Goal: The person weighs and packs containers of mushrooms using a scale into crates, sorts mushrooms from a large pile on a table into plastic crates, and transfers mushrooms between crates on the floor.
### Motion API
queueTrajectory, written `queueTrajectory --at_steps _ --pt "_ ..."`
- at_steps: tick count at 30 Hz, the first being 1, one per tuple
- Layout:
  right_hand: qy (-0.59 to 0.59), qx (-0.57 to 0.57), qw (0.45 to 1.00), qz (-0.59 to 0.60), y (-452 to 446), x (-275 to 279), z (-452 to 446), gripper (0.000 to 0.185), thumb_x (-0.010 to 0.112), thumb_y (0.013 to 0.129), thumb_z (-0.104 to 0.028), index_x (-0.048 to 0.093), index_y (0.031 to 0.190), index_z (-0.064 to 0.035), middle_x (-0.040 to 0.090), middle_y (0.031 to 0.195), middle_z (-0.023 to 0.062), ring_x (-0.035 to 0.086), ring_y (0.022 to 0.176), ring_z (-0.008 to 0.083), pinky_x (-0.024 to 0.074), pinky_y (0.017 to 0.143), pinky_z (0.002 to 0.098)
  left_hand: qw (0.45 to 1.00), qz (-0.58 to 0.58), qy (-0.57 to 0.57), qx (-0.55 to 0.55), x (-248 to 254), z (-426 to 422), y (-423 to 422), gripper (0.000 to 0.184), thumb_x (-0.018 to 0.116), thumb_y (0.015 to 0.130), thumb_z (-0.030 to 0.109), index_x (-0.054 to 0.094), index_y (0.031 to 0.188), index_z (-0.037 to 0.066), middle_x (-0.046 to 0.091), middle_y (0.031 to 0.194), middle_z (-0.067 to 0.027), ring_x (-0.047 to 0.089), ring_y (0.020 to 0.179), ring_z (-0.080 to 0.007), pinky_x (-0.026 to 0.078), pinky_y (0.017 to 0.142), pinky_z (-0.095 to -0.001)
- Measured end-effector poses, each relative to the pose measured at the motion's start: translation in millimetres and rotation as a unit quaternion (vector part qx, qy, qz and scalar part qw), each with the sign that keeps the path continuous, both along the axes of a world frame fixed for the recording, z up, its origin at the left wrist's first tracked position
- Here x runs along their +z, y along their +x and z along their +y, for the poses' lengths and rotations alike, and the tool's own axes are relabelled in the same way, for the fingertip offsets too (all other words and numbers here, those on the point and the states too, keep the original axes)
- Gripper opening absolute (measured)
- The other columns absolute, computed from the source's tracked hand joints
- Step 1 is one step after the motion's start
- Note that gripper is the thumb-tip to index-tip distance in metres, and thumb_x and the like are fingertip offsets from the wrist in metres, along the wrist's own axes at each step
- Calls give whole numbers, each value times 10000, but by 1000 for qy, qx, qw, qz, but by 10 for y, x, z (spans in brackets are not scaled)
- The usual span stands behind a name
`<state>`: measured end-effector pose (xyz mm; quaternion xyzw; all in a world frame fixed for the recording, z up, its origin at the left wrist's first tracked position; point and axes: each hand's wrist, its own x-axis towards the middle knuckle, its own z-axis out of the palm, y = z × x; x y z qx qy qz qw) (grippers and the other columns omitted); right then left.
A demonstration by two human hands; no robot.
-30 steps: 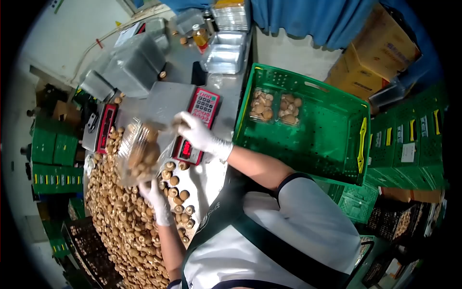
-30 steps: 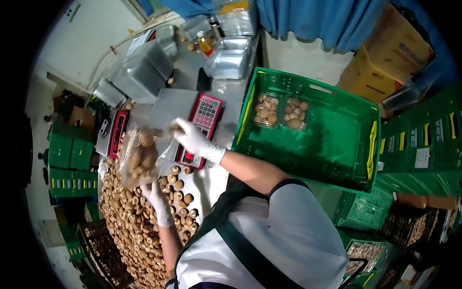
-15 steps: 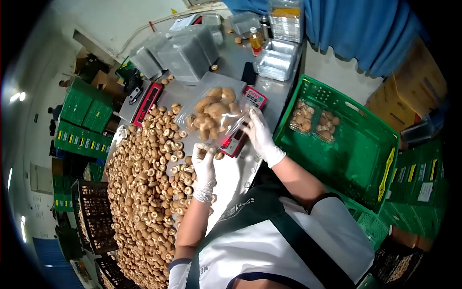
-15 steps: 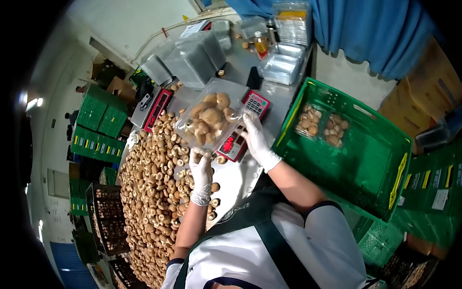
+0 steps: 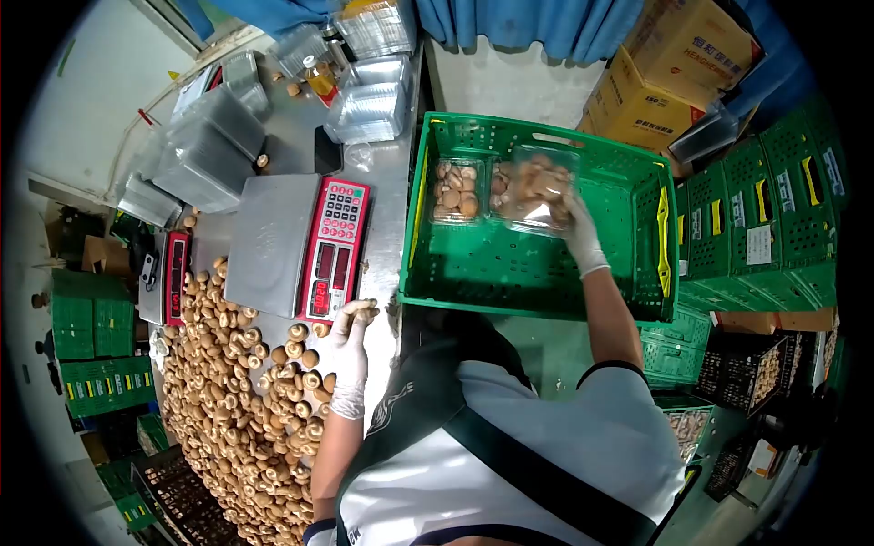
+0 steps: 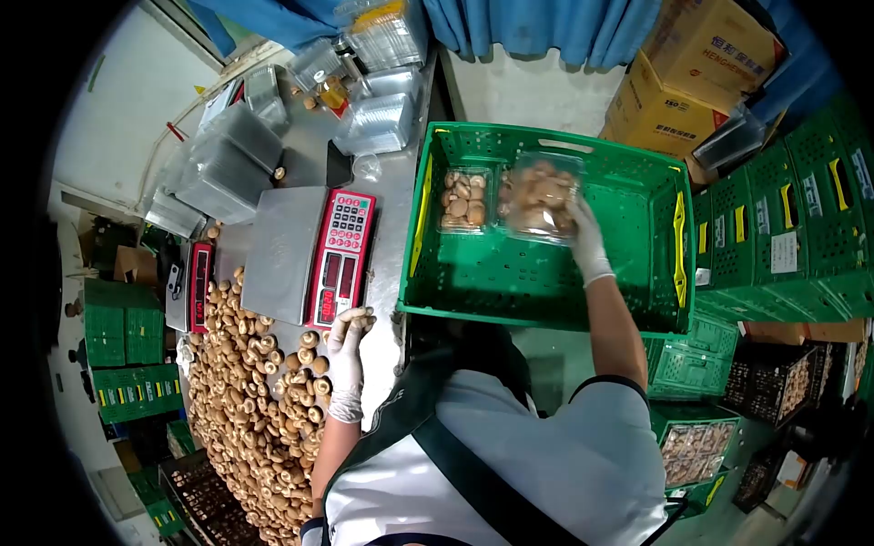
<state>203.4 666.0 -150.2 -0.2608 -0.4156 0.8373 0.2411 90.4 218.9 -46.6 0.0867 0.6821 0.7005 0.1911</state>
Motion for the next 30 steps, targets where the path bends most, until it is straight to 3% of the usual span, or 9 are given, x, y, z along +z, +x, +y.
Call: queueTrajectory --at_steps 5,7,8,12,13,16,19,25,30 --pt "-17 -84 991 -99 453 -808 666 620 624 915 -376 431 1438 -105 531 1369 57 542 1197 245 431 986 438 999 -46 -25 12 -178 -173 48 150 511 969 50 621 1064 12 656 1019 -65 612 914 -136 473 871 -267" --pt "271 -7 869 -413 440 -1528 960 635 533 947 -470 417 1442 -90 500 1405 130 512 1245 313 379 1052 445 995 -71 -61 25 -174 -234 99 148 516 966 50 625 1059 11 657 1019 -60 612 909 -131 473 862 -263" --pt "354 -28 771 -528 241 -1433 805 560 468 968 -493 604 1252 -30 639 1200 191 538 1210 317 421 1008 367 994 -69 -81 31 -220 -283 110 149 524 962 50 632 1059 16 660 1022 -55 614 909 -129 474 857 -262" --pt "413 -106 643 -637 -136 -1200 603 741 434 921 -600 436 1413 -45 439 1444 194 404 1317 405 331 1089 460 990 -86 -82 73 -282 -424 185 166 520 978 69 634 1088 18 661 1020 -40 608 910 -121 473 850 -258" --pt "477 -173 596 -622 -312 -1037 484 686 506 921 -519 456 1384 -16 443 1435 197 411 1296 422 342 1077 464 989 -91 -75 88 -329 -472 208 168 523 978 65 631 1095 13 660 1014 -42 605 914 -117 471 857 -256" --pt "650 -224 656 -313 -1013 -375 283 487 581 916 -274 513 1310 6 519 1341 205 475 1231 381 369 1042 450 984 -105 -62 132 -277 -522 292 179 528 973 48 619 1120 4 638 995 -39 575 924 -107 463 874 -251" --pt "667 -165 722 -81 -2015 452 -434 358 578 908 -126 568 1242 -1 591 1232 185 528 1167 339 382 1026 424 980 -104 -71 154 -349 -673 393 191 515 982 56 612 1136 -2 633 1010 -45 574 939 -114 459 894 -252" --pt "569 118 787 204 -3855 1399 -2152 212 585 904 -106 686 1085 -58 661 1103 117 592 1062 286 441 957 362 959 -105 -41 260 -335 -835 587 186 512 982 32 588 1138 -37 637 1061 -66 587 986 -125 456 943 -254" --pt "635 132 681 340 -5078 2084 -3488 192 599 897 -209 702 994 -79 693 1006 99 611 993 305 472 876 418 930 -101 -47 349 -308 -935 836 225 531 979 67 582 1173 -37 635 1049 -61 588 996 -140 452 937 -270"
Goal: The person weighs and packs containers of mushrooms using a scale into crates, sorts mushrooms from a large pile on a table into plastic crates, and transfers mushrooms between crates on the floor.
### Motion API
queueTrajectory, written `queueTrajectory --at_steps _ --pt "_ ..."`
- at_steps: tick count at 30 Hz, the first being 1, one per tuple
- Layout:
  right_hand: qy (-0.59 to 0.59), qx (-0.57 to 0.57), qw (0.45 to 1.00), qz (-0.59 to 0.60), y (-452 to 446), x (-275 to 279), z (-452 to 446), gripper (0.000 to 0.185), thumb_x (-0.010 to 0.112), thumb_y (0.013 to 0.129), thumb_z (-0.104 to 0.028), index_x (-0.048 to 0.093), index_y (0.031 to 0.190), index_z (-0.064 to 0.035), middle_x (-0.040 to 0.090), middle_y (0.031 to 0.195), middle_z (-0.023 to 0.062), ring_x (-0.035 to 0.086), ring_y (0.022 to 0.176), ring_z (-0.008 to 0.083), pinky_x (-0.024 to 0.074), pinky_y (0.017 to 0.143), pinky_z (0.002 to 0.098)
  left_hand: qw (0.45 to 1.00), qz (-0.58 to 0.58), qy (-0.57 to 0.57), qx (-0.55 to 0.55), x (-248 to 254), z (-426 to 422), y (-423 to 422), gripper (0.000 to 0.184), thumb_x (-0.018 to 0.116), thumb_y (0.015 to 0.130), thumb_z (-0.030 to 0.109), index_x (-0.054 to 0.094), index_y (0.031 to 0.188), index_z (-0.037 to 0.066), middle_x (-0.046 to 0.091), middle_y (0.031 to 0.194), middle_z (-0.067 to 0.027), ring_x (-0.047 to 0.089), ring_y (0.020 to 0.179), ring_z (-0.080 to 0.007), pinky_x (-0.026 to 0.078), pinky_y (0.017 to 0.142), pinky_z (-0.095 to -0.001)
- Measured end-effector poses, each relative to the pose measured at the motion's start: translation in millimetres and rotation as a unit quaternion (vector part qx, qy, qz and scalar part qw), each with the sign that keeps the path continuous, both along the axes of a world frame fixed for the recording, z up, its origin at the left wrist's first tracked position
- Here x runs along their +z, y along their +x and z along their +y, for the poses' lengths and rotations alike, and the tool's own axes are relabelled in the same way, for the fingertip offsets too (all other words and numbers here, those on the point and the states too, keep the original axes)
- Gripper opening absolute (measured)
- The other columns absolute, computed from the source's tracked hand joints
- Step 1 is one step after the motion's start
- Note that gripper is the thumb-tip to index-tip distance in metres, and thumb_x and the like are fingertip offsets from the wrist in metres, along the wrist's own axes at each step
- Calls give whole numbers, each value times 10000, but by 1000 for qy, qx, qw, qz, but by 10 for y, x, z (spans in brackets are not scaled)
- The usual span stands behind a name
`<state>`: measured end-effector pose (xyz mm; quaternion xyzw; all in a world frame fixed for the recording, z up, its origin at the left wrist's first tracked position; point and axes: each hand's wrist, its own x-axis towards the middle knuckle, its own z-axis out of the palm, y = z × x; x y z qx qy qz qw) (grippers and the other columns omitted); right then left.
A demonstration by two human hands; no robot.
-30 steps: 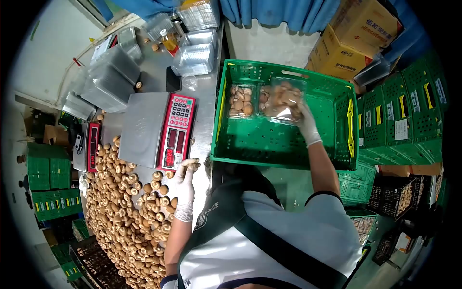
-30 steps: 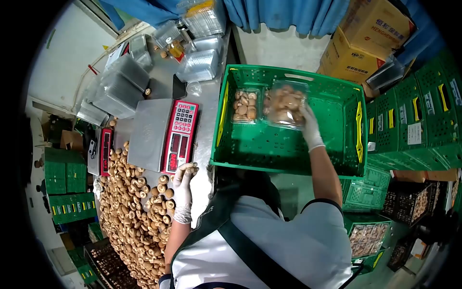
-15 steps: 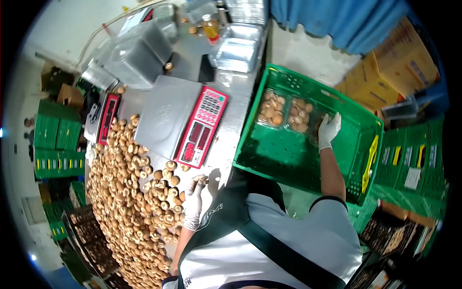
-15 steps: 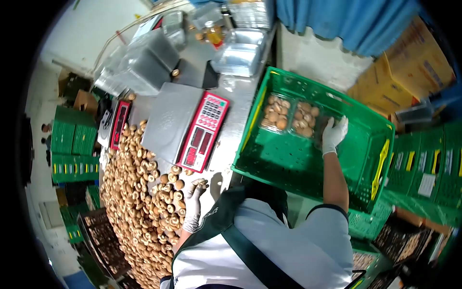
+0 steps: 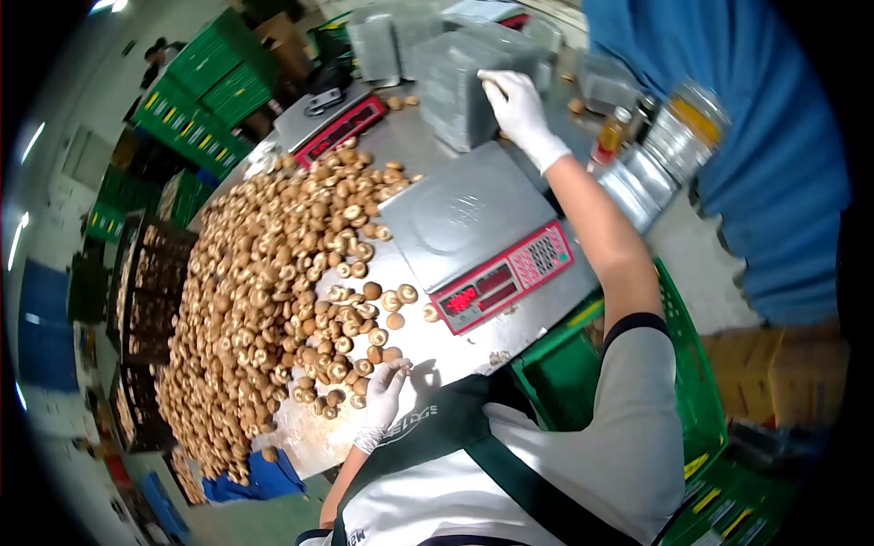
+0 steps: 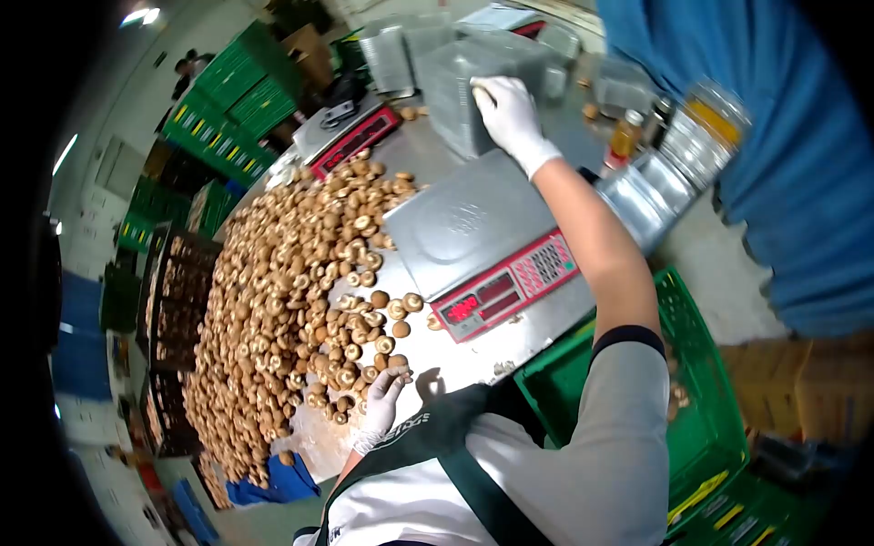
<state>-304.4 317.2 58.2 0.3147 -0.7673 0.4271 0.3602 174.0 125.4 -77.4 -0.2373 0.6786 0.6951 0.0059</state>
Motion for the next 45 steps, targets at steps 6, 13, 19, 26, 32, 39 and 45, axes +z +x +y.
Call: queueTrajectory --at_steps 6,13,19,26,32,39,45 --pt "270 -205 938 -65 -889 2 -708 492 563 848 -466 647 1205 -137 647 1161 167 580 1138 329 447 972 446 989 -17 -98 112 211 -139 439 209 549 970 89 611 1141 -14 647 1039 -65 583 1018 -130 443 928 -254" --pt "-16 -66 994 -87 -1377 -1 -713 328 549 931 -326 693 1025 -47 688 1002 148 627 971 313 472 860 386 953 -86 -38 287 -1 -293 1215 239 545 981 138 601 1155 -17 663 1060 -69 590 996 -129 461 904 -263" --pt "69 60 996 4 712 -202 -374 135 597 921 -78 661 1008 3 667 1051 126 614 1017 280 450 923 359 933 -79 -31 351 -177 -348 1385 255 527 984 111 578 1191 -28 670 1084 -99 610 1013 -146 469 904 -265" --pt "303 90 947 -50 1901 -1022 348 245 637 853 -18 622 1098 -14 615 1160 145 526 1195 339 374 1054 434 861 -88 -384 323 -364 -676 1498 651 703 812 117 399 1378 12 411 1390 -213 391 1306 -359 344 1086 -416" --pt "200 161 941 -222 2854 -1016 -107 672 631 734 32 427 1374 31 444 1391 192 401 1331 322 272 1145 411 848 -108 -428 294 -598 -814 1574 1092 857 674 271 178 1486 3 158 1518 -290 262 1385 -434 305 1124 -462" --pt "276 188 905 -262 3495 -1784 -1018 835 695 783 -99 240 1474 12 276 1504 238 228 1414 392 201 1163 474 887 -71 -414 191 -613 -712 1176 1121 845 658 372 182 1504 56 208 1510 -262 223 1388 -458 258 1140 -511" --pt "343 62 886 -307 3232 -1949 -1709 728 672 838 -260 342 1455 -62 305 1495 207 353 1348 361 253 1118 498 839 -50 -492 227 -443 -1123 689 651 661 857 308 421 1389 19 495 1292 -207 423 1234 -375 254 1096 -509"
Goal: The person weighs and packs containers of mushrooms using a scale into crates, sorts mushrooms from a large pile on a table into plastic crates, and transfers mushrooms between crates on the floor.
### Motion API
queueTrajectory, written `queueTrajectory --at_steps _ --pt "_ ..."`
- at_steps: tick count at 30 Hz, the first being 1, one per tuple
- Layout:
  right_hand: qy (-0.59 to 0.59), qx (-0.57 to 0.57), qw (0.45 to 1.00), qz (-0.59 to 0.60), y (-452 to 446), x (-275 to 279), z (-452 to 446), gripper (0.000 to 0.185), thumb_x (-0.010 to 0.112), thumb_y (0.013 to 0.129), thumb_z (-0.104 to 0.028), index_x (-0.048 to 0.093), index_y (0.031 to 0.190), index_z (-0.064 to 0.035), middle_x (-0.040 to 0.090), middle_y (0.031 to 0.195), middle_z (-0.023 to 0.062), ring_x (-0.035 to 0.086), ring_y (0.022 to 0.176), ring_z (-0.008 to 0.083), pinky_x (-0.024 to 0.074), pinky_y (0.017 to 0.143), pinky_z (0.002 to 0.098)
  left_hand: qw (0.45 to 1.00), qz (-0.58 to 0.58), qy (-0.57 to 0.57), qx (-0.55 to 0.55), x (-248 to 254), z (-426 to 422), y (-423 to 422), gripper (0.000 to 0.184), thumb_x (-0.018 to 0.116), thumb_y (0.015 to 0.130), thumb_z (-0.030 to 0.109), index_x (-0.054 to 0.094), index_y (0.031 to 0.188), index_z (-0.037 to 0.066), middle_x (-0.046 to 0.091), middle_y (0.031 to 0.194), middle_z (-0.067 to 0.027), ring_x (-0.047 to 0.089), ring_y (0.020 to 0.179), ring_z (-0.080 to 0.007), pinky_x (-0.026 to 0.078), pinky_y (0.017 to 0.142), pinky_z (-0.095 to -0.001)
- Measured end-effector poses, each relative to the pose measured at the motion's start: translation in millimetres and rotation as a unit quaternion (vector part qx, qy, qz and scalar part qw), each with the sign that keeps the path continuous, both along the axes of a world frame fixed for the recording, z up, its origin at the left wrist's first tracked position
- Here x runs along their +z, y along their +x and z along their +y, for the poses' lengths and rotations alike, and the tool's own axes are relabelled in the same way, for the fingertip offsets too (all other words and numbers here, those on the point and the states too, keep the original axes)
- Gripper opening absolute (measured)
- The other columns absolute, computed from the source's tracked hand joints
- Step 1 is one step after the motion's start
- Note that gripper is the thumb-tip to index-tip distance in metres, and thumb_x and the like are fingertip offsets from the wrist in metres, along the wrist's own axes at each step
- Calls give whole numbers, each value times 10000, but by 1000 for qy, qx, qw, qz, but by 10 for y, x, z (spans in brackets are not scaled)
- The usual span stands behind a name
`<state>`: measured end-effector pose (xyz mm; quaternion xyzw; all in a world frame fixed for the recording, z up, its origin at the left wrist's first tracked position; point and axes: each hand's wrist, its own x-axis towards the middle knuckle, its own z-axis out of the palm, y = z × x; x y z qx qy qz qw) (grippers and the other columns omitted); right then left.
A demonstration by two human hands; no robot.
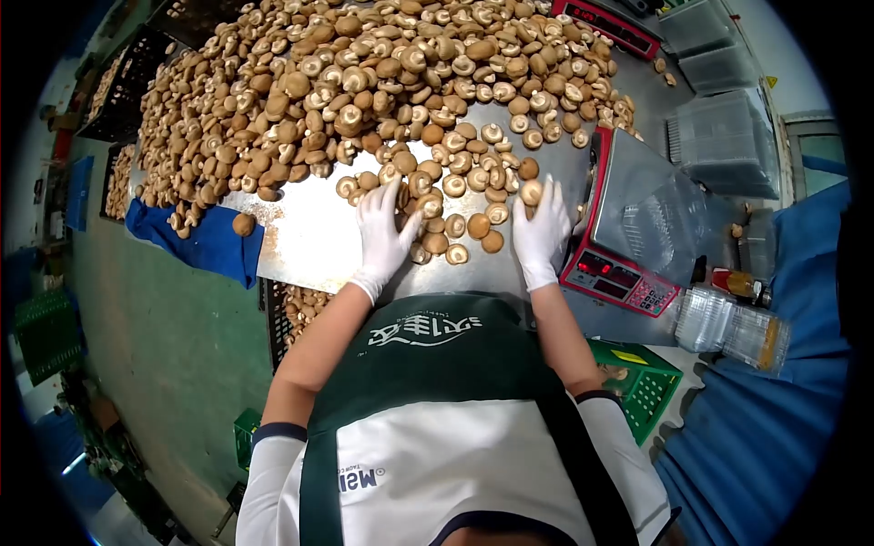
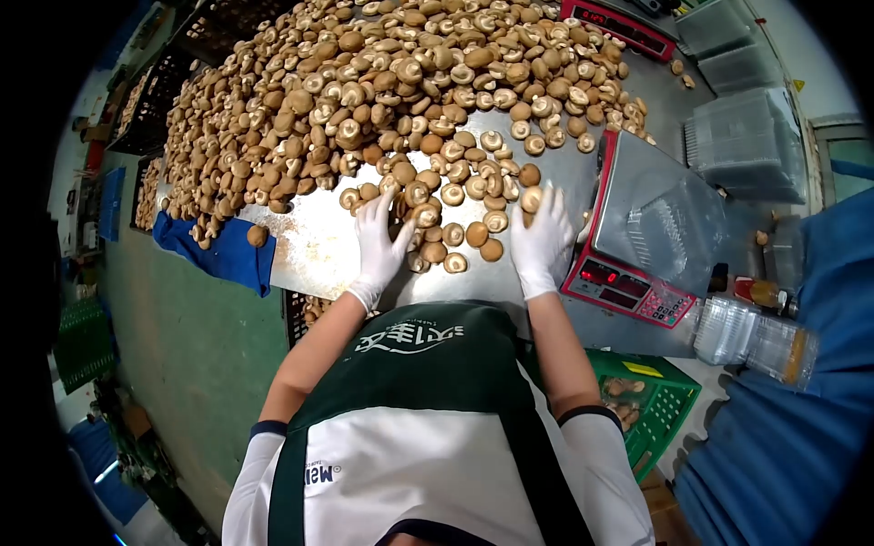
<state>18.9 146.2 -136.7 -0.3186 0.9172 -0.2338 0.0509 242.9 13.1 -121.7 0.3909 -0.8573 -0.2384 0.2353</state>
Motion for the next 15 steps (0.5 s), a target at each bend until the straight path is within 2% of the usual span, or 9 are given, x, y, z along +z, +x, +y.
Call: queueTrajectory --at_steps 2,3,4,6,7,10,14,15 --pt "-70 36 997 -28 17 -38 -238 629 680 826 -229 451 1397 -100 346 1455 207 422 1275 378 332 1063 489 998 -55 16 6 103 -138 -203 555 663 855 308 508 1327 60 602 1153 -150 511 1134 -317 295 1068 -479" --pt "-110 72 991 18 50 -76 -354 574 683 813 -198 508 1352 -106 380 1409 200 436 1231 394 384 1016 473 998 -52 35 3 83 -209 -269 510 672 851 286 544 1288 57 618 1126 -149 544 1081 -317 344 1034 -457" --pt "-110 70 991 6 83 -94 -435 551 686 804 -172 530 1328 -107 393 1381 196 449 1181 402 389 1014 455 997 -49 53 2 69 -274 -312 466 681 848 265 580 1250 54 635 1098 -148 577 1027 -317 393 1000 -435" --pt "-119 86 989 -10 140 -99 -555 566 696 795 -170 525 1332 -117 398 1367 192 456 1148 396 390 1012 458 983 41 177 8 -11 -378 -320 380 672 867 204 609 1200 31 658 1066 -130 611 961 -271 454 919 -374" --pt "-116 92 988 -33 159 -101 -589 560 707 799 -178 533 1328 -117 401 1369 195 447 1189 390 383 1026 445 968 84 237 13 -42 -406 -288 338 667 877 173 624 1175 19 669 1049 -122 629 928 -248 484 879 -344" --pt "-143 160 970 -115 327 -63 -601 524 701 823 -181 545 1319 -116 409 1368 195 431 1241 376 371 1048 424 895 184 404 44 9 -435 -145 288 642 913 99 628 1186 11 661 1127 -48 600 1030 -146 477 896 -269" --pt "-175 179 950 -184 517 -26 -549 504 671 864 -186 531 1342 -105 427 1376 187 445 1264 358 383 1051 403 805 313 500 68 41 -394 74 283 596 934 61 622 1215 30 644 1145 -26 569 920 -58 459 806 -191" --pt "-176 187 948 -189 510 2 -509 536 667 867 -186 505 1374 -122 431 1392 180 441 1274 344 382 1055 392 789 338 508 71 10 -387 126 298 595 934 63 616 1230 45 641 1127 -28 548 861 -46 460 738 -188"
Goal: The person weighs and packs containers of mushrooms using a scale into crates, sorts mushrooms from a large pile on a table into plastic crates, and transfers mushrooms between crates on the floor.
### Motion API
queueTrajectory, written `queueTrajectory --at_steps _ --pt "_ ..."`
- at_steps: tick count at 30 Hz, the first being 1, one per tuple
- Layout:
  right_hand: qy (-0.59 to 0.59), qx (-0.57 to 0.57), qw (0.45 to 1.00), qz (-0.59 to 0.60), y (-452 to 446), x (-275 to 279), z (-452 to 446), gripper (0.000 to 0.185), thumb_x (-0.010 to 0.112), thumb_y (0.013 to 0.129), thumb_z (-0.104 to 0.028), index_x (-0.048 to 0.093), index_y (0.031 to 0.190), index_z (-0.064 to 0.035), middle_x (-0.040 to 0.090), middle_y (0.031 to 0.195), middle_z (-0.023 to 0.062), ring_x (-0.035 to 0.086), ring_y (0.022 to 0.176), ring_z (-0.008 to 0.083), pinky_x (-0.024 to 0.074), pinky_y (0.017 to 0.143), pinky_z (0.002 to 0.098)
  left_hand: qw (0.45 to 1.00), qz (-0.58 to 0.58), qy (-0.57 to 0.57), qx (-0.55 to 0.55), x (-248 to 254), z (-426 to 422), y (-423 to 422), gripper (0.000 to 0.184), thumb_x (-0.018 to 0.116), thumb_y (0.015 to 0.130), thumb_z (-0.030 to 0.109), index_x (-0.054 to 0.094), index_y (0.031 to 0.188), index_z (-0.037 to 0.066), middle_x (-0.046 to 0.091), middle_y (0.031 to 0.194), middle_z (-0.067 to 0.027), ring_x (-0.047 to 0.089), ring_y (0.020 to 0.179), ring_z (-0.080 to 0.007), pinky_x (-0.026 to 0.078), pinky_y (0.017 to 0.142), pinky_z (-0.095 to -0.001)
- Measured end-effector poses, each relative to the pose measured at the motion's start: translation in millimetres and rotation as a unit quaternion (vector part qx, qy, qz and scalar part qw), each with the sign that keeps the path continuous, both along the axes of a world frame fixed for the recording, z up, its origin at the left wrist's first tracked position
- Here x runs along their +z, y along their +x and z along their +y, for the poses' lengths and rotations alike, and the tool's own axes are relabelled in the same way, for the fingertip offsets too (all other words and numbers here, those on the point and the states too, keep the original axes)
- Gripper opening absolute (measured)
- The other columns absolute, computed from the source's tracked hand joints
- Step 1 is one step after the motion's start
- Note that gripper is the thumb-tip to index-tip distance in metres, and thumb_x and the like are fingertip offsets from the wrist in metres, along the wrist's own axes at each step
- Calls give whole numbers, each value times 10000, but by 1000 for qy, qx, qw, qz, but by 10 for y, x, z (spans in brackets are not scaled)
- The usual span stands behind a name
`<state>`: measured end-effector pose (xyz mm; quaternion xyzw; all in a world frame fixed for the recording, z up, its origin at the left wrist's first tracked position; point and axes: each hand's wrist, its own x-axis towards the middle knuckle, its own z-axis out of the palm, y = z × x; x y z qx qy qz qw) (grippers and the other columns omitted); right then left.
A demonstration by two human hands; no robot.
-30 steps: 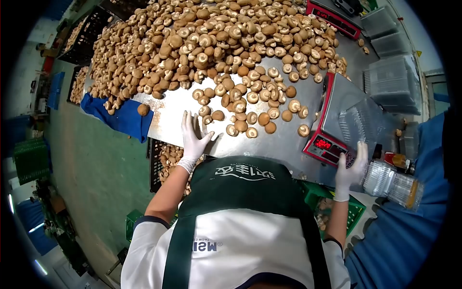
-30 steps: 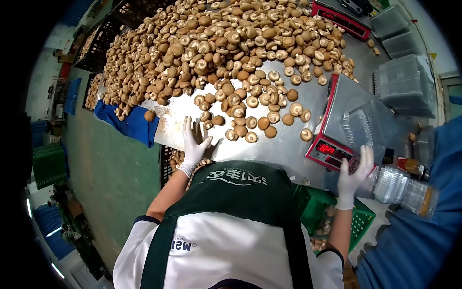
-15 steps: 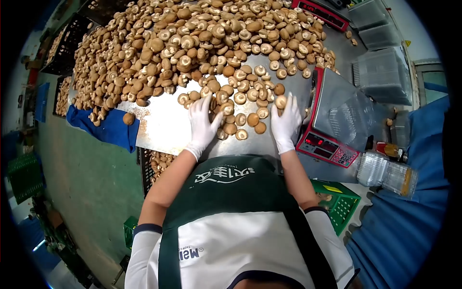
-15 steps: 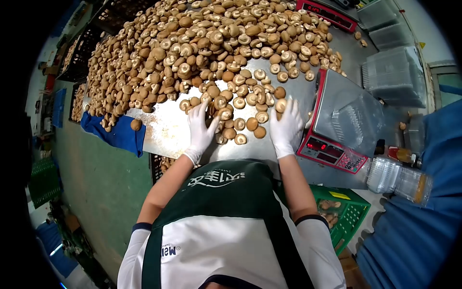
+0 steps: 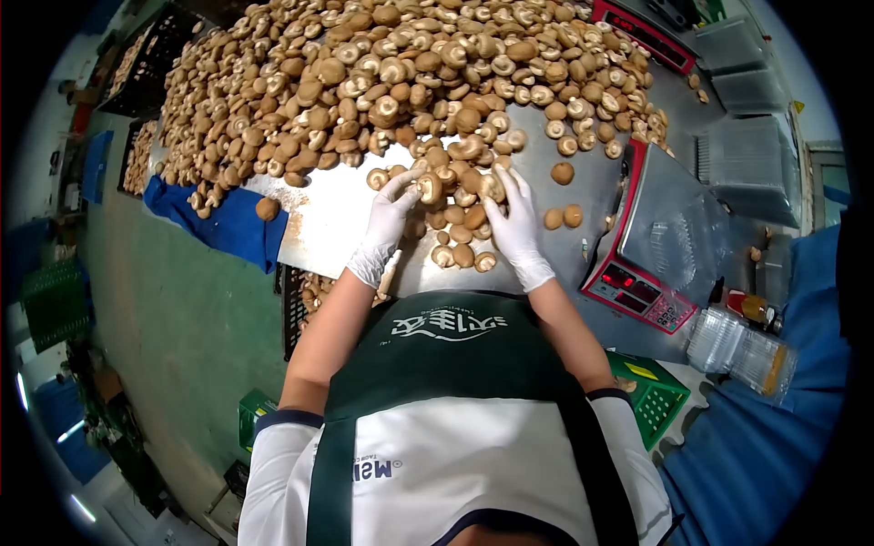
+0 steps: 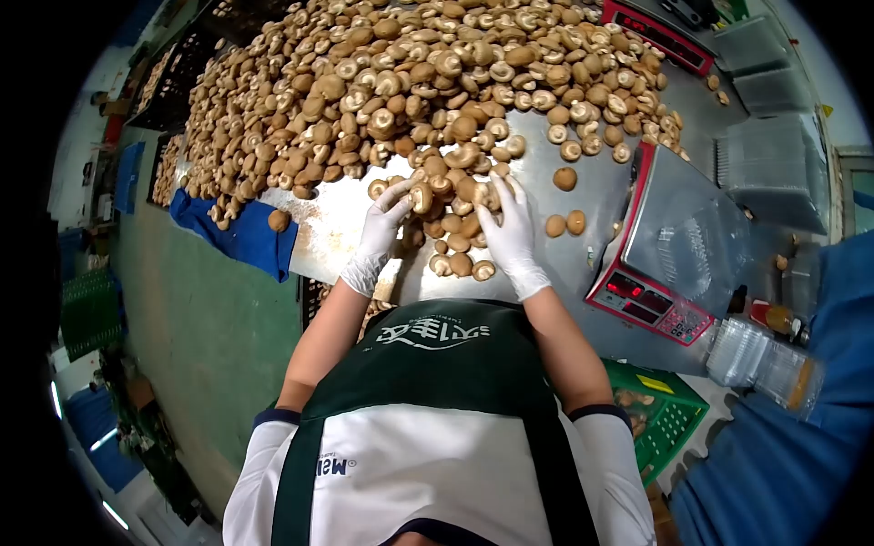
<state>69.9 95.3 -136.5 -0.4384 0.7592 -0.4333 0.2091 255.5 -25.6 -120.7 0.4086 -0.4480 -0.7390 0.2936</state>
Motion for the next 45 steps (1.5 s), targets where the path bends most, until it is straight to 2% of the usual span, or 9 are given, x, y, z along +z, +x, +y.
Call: queueTrajectory --at_steps 3,5,10,16,21,25,29,31,45 --pt "-9 11 999 35 -37 144 173 580 658 859 -146 463 1401 -85 470 1380 171 433 1286 332 336 1092 408 972 127 191 47 78 66 198 360 495 990 166 504 1328 42 627 1012 -60 595 814 -137 521 692 -247" --pt "-23 -17 997 66 -99 200 326 556 641 851 -110 480 1382 -68 485 1366 172 428 1290 325 314 1106 421 920 233 311 49 -128 77 416 336 373 1020 234 504 1199 -19 616 977 -131 605 792 -200 538 693 -299" --pt "16 -103 970 219 -350 35 759 611 614 851 -82 399 1421 -36 401 1440 182 337 1353 356 250 1137 463 848 351 389 81 -172 182 685 368 366 1016 246 478 1202 -52 617 1041 -168 616 826 -232 548 710 -322" --pt "30 -217 967 128 -603 -343 889 695 608 886 -161 275 1468 22 267 1498 295 243 1404 421 208 1154 465 942 200 249 101 -63 302 857 482 392 968 264 434 1382 20 542 1263 -166 558 1129 -269 525 882 -385" --pt "-17 -199 978 59 -551 -329 632 499 601 902 -136 471 1369 -16 498 1333 178 469 1247 311 363 1060 383 992 -73 83 54 -84 457 917 488 580 950 303 456 1342 40 534 1234 -120 555 1075 -200 505 858 -323" --pt "-25 -77 994 -68 -299 -200 675 536 631 898 -132 451 1397 -58 465 1332 131 473 1215 272 394 1023 365 892 -349 -274 -88 -39 624 810 1002 846 701 354 284 1461 23 462 1269 -207 545 1128 -323 479 944 -382" --pt "58 5 998 -40 -155 -13 999 893 803 733 -200 313 1460 -36 392 1359 157 450 1210 292 401 1018 380 818 -470 -268 -195 103 727 676 1189 882 599 420 190 1495 60 399 1301 -237 543 1140 -397 491 937 -425" --pt "76 61 995 7 -65 -9 1092 1147 885 611 -208 182 1497 -20 316 1389 200 411 1241 329 394 1033 394 820 -453 -286 -204 84 798 600 1207 893 587 367 163 1508 94 399 1283 -235 562 1105 -393 507 908 -428" --pt "47 166 984 -32 257 -11 232 1271 909 557 -170 86 1514 -19 282 1417 237 332 1325 385 303 1121 440 941 -255 -177 -137 -88 661 301 1239 871 639 158 19 1534 82 363 1335 -295 423 1253 -432 353 1097 -405"
